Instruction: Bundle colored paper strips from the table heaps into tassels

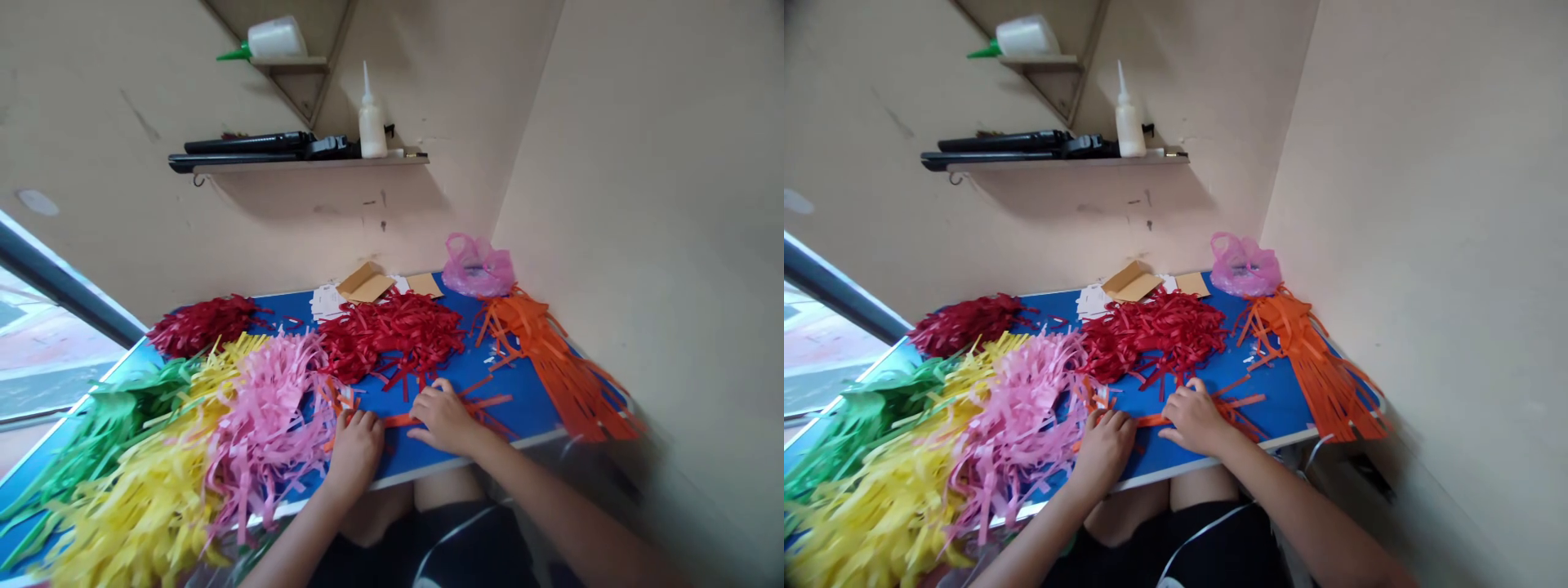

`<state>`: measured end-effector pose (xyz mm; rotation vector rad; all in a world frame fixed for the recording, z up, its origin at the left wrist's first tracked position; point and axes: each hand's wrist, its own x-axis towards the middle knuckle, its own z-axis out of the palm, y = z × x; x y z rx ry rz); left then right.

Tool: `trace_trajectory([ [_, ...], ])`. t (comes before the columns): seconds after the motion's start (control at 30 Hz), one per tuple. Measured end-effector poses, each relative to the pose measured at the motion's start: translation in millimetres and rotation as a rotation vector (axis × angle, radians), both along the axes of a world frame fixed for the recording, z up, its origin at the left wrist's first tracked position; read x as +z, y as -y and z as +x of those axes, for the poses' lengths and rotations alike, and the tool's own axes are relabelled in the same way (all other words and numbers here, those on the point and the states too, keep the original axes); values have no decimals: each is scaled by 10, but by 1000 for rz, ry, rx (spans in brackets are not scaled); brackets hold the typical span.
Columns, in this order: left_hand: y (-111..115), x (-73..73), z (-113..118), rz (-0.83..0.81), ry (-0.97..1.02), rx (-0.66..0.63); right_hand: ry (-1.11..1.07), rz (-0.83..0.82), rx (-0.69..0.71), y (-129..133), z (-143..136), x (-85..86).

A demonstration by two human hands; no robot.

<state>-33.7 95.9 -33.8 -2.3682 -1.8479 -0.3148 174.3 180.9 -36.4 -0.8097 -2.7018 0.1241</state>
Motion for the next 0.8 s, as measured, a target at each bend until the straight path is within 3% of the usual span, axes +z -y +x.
trace_trajectory([
  [0.37, 15, -88, -197, -29, 244, 82, -119, -109, -149, -112, 190, -117],
  [0.8, 22, -52, -219, -92, 333, 151, -104, -205, -165, -113, 246, -40],
])
